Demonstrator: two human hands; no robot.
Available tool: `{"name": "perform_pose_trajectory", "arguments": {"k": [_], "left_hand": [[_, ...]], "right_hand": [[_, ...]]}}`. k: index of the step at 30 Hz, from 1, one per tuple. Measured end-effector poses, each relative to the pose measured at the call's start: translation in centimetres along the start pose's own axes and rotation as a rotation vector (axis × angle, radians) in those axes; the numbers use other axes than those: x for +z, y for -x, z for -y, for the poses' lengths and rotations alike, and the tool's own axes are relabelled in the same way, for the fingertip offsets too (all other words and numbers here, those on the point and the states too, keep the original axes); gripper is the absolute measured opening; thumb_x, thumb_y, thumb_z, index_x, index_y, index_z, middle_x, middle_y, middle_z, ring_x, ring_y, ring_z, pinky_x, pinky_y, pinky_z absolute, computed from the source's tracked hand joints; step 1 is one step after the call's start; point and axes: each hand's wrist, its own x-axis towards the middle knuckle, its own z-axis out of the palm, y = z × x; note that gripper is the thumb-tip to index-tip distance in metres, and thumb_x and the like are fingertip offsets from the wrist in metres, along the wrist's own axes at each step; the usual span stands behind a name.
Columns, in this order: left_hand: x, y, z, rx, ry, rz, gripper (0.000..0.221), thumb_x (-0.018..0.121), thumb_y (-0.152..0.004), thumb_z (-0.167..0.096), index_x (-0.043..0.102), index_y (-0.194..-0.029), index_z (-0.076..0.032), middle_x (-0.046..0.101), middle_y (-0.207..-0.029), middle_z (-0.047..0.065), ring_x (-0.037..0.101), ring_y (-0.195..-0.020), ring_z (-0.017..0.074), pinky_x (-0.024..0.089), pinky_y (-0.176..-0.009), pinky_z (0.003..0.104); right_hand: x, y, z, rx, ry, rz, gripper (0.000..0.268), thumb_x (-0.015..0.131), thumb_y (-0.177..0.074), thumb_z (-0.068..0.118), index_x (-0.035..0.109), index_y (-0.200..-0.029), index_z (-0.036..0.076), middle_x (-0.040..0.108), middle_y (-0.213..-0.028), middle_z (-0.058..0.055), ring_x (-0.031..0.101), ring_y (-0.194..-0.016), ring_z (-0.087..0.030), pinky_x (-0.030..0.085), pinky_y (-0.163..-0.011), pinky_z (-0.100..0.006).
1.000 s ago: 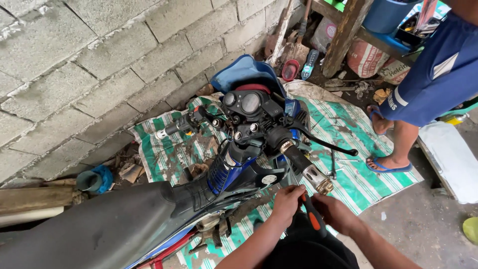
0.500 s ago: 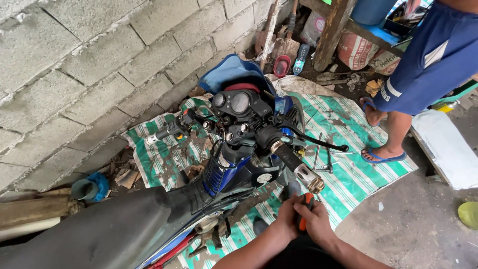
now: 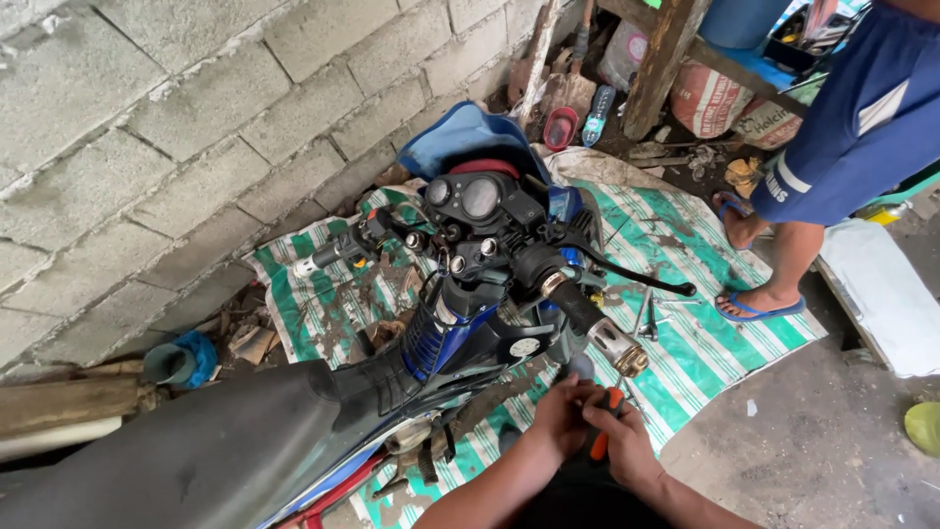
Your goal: The person works on the handlebar of a blue motorcycle, using a screwdriver to loosen components near the throttle grip and removing a small black housing part. They handle the part by hand, set the screwdriver on the seat, then reposition and press the grip and lever assembly back into place on the handlebar.
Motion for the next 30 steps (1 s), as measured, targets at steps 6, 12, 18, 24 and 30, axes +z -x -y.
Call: {"name": "perform_pose_trajectory", "arguments": {"k": [6,12,18,24,30], "left_hand": [[5.1,2.7,-2.7,0.488,-0.184,-0.589,0.034,0.074,-0.114,-0.033,0.06,-0.092,-0.01,0.062,-0.075,0.011,0.058,-0.06,0.0241,0.049,-0.049,0.034],[17.9,10.8,-5.6,1.102,-1.266,-0.729,0.049,0.068,-0.105,-0.048,0.079,-0.131,-0.008,0.079,-0.123,0.023,0.07,-0.128,0.046,0.052,-0.111,0.057],[18.4,9.8,-8.7,1.192,-1.534,-0.477,0.059,0.081,-0.101,-0.054,0.074,-0.139,-0.009,0.068,-0.07,0.006,0.068,-0.071,0.0211,0.052,-0.07,0.04],[20.2,9.3,-6.8,1.143,-1.533,-0.613,0.032,0.094,-0.087,-0.034,0.077,-0.108,-0.016,0.074,-0.066,-0.001,0.082,-0.071,0.0134,0.059,-0.07,0.025],[19.7,8.4,-6.8,1.203,-1.65,-0.596,0.044,0.087,-0.1,-0.028,0.077,-0.13,0.001,0.075,-0.07,0.011,0.08,-0.07,0.031,0.061,-0.063,0.038]], "right_hand": [[1.2,-1.9,3.9,0.169,-0.362,-0.097,0.013,0.058,-0.096,-0.011,0.066,-0.106,-0.01,0.075,-0.117,-0.035,0.075,-0.104,-0.053,0.062,-0.091,-0.061],[2.1,-10.0,4.9,0.258,-0.325,-0.079,0.022,0.074,-0.103,0.004,0.066,-0.124,0.008,0.074,-0.106,-0.013,0.067,-0.068,-0.027,0.064,-0.061,-0.045],[6.3,-12.8,7.4,0.314,-0.539,0.159,0.028,0.075,-0.101,0.022,0.074,-0.126,0.009,0.08,-0.118,-0.012,0.077,-0.089,-0.03,0.064,-0.07,-0.038],[8.2,-13.2,6.9,0.338,-0.505,0.204,0.025,0.074,-0.1,0.017,0.073,-0.123,0.007,0.078,-0.112,-0.014,0.076,-0.084,-0.032,0.063,-0.067,-0.04],[8.7,-14.5,7.7,0.327,-0.482,0.234,0.022,0.073,-0.098,0.011,0.072,-0.119,0.006,0.077,-0.107,-0.015,0.075,-0.08,-0.034,0.062,-0.065,-0.042]]}}
